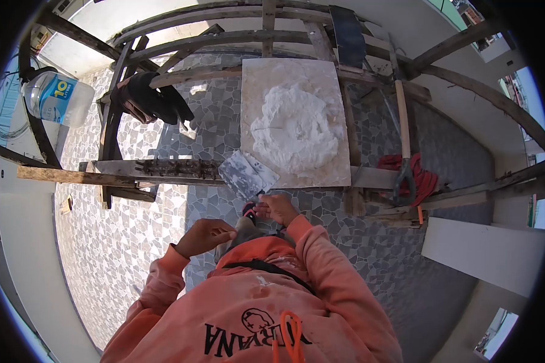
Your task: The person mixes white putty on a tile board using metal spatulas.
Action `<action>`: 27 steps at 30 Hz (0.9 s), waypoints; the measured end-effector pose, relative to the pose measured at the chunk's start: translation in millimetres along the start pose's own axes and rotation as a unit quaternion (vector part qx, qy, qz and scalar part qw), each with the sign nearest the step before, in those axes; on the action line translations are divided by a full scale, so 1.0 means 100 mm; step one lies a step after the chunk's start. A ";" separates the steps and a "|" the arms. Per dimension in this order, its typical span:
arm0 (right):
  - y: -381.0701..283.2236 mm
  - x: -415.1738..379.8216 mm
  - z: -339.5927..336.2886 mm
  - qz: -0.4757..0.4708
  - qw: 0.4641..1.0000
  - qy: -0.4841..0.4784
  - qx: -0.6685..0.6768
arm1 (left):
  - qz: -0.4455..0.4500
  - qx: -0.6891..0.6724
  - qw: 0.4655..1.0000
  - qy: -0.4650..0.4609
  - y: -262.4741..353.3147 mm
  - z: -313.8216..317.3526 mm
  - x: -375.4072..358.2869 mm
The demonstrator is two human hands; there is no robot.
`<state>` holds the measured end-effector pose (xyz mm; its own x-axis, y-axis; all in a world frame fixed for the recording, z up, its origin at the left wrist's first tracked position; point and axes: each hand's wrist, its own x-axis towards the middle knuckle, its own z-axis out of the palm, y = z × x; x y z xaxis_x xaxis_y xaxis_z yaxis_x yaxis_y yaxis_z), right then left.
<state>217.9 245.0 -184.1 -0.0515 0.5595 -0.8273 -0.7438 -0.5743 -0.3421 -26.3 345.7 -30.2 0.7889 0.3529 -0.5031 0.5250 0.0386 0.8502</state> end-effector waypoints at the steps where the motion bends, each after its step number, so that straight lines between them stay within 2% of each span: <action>1: 0.03 0.07 0.01 -0.003 0.999 -0.001 0.054 | -0.022 -0.047 0.995 0.085 -0.19 0.02 0.23; 4: 0.16 0.28 -0.04 -0.053 0.992 -0.041 0.111 | -0.077 -0.143 0.944 0.287 -0.74 0.16 0.84; 7: 0.14 0.25 0.01 -0.084 0.994 -0.018 0.066 | -0.104 -0.266 0.914 0.288 -1.04 0.24 1.29; 9: 0.06 0.11 0.10 -0.080 0.996 0.017 0.040 | -0.103 -0.266 0.924 0.257 -1.29 0.25 1.49; 10: 0.03 0.05 0.13 -0.079 0.996 0.035 0.028 | -0.102 -0.264 0.928 0.241 -1.24 0.22 1.52; 11: 0.03 0.01 0.15 -0.090 0.995 0.037 0.015 | -0.065 -0.342 0.895 0.278 -1.18 0.27 1.53; 14: 0.00 -0.15 0.16 -0.119 0.992 0.043 -0.026 | -0.071 -0.328 0.912 0.238 -1.07 0.18 1.44; 17: -0.07 -0.48 0.22 -0.143 0.987 0.048 -0.054 | -0.025 -0.404 0.898 0.173 -0.71 0.08 1.18; 20: -0.13 -0.72 0.20 -0.185 0.980 0.058 -0.038 | -0.002 -0.438 0.886 0.155 -0.23 -0.05 0.91; 25: -0.51 -1.08 0.19 -0.280 0.955 0.097 -0.013 | 0.048 -0.361 0.920 0.144 0.08 -0.24 0.96; 27: -0.70 -1.15 0.03 -0.314 0.939 0.117 -0.078 | 0.053 -0.331 0.930 0.153 0.18 -0.29 1.11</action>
<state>273.8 222.8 -63.5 0.5268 0.6808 -0.5089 -0.4701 -0.2654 -0.8418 61.8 413.1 -66.2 0.6433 0.6335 -0.4299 0.0582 0.5195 0.8525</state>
